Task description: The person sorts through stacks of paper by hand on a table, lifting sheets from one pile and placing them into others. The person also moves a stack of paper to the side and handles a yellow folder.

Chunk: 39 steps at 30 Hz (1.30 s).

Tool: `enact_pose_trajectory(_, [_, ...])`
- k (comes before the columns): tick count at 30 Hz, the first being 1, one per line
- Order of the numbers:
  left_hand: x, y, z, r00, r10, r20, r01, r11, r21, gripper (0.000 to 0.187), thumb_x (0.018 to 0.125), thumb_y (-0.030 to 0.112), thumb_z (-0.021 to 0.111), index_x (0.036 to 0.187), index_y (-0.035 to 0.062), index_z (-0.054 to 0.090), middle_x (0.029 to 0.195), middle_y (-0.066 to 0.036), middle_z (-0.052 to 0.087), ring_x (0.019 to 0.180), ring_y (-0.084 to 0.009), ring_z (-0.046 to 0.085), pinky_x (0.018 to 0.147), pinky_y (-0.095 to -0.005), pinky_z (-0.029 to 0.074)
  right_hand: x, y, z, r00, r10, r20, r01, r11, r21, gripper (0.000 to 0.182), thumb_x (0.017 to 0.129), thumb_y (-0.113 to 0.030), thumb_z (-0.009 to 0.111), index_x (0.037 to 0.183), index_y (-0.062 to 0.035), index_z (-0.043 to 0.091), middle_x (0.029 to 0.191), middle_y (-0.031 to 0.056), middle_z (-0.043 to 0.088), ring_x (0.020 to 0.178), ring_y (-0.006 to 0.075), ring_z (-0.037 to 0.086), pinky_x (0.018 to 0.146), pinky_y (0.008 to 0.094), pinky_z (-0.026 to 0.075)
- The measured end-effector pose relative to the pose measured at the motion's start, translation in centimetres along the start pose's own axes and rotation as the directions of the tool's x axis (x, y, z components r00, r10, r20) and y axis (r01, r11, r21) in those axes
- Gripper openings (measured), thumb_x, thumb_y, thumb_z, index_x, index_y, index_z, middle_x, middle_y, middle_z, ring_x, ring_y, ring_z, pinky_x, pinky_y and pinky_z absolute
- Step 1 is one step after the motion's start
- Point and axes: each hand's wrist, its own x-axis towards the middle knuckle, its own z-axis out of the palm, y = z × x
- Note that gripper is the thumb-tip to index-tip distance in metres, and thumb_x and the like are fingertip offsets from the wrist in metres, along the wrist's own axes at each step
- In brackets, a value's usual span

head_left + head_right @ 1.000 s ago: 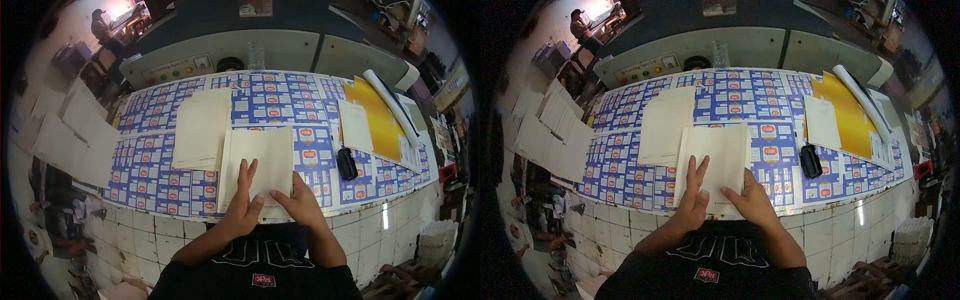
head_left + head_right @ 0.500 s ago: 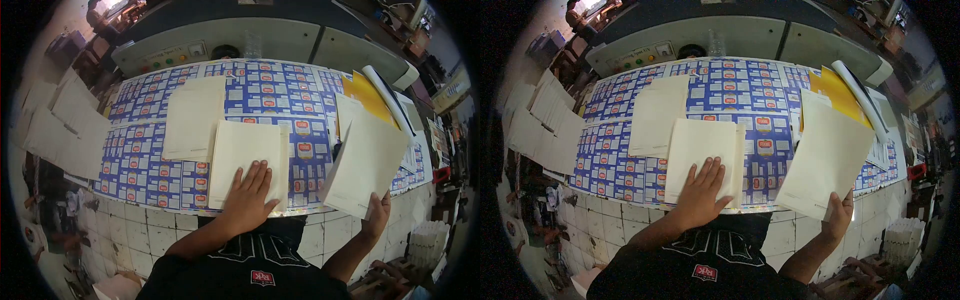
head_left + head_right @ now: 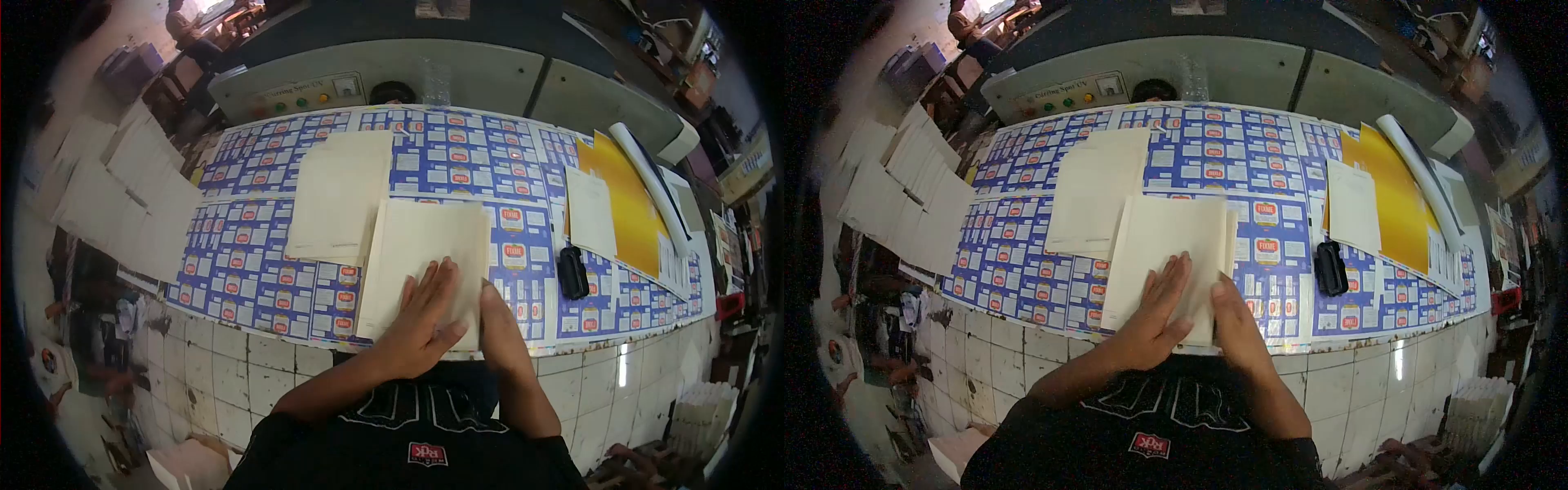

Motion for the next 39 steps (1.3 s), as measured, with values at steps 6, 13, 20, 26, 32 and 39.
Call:
enact_pose_trajectory(6, [0.1,0.2,-1.2,0.994,-0.007,-0.109,0.032,0.973,0.23,0.082,0.098,0.05,0.045,0.15,-0.0059,0.016,0.157,-0.027,0.014,0.148,-0.0392,0.009,0.116,-0.0564,0.007,-1.4,-2.3,-5.1,0.982,-0.183,-0.054,0.167,0.963,-0.212,0.048,0.092,0.002,0.051,0.139,0.0027,0.042,0.124,0.0105,0.058,0.106,0.0165,0.058,0.091,0.0287,0.047])
enact_pose_trajectory(13, [-0.5,-0.7,0.7,0.995,-0.076,0.062,0.027,0.82,0.572,0.083,0.096,0.057,0.043,0.145,-0.0087,0.028,0.156,-0.027,0.017,0.147,-0.0383,0.013,0.117,-0.0561,0.007,-5.2,-5.2,-14.2,0.786,-0.436,-0.438,0.481,0.877,-0.008,0.035,0.089,0.003,0.055,0.124,0.0014,0.052,0.116,0.011,0.062,0.104,0.0165,0.06,0.093,0.0302,0.048])
enact_pose_trajectory(20, [-0.3,-0.5,-0.7,0.99,-0.14,0.017,0.123,0.917,0.379,0.061,0.103,0.034,0.035,0.149,-0.0044,0.023,0.158,-0.022,0.017,0.148,-0.0351,0.013,0.118,-0.0522,0.005,-4.4,-4.0,-9.8,0.911,-0.266,-0.314,0.304,0.95,0.076,0.052,0.087,0.009,0.05,0.138,0.0024,0.043,0.129,0.0122,0.056,0.115,0.0194,0.055,0.099,0.0313,0.043])
enact_pose_trajectory(26, [-0.5,0.0,-1.7,0.984,-0.101,-0.145,0.069,0.975,-0.211,0.062,0.104,0.035,0.032,0.152,-0.0004,0.016,0.159,-0.02,0.017,0.149,-0.035,0.009,0.118,-0.0506,0.003,-1.4,-0.9,-1.6,0.985,-0.143,0.092,0.148,0.987,-0.053,0.051,0.094,-0.001,0.051,0.142,0.0015,0.036,0.132,0.0122,0.052,0.12,0.0175,0.049,0.102,0.03,0.038])
enact_pose_trajectory(32, [-0.3,-0.2,-0.7,0.997,-0.06,-0.039,0.055,0.991,-0.121,0.07,0.102,0.042,0.038,0.152,-0.0009,0.015,0.158,-0.026,0.014,0.148,-0.0396,0.008,0.117,-0.0535,0.004,-0.7,-3.1,1.3,0.999,-0.038,-0.028,0.032,0.982,-0.187,0.049,0.096,-0.007,0.054,0.141,0.0021,0.04,0.134,0.0158,0.051,0.125,0.0211,0.046,0.106,0.0331,0.035])
enact_pose_trajectory(39, [-0.3,-0.2,-0.1,0.996,-0.049,-0.078,0.071,0.949,0.309,0.073,0.101,0.047,0.039,0.149,-0.0056,0.021,0.157,-0.025,0.017,0.147,-0.0383,0.012,0.117,-0.0536,0.008,-1.9,-3.7,-9.3,0.919,-0.287,-0.27,0.275,0.958,-0.083,0.042,0.09,0.003,0.052,0.132,0.0008,0.049,0.116,0.0089,0.061,0.098,0.0147,0.06,0.082,0.0269,0.05])
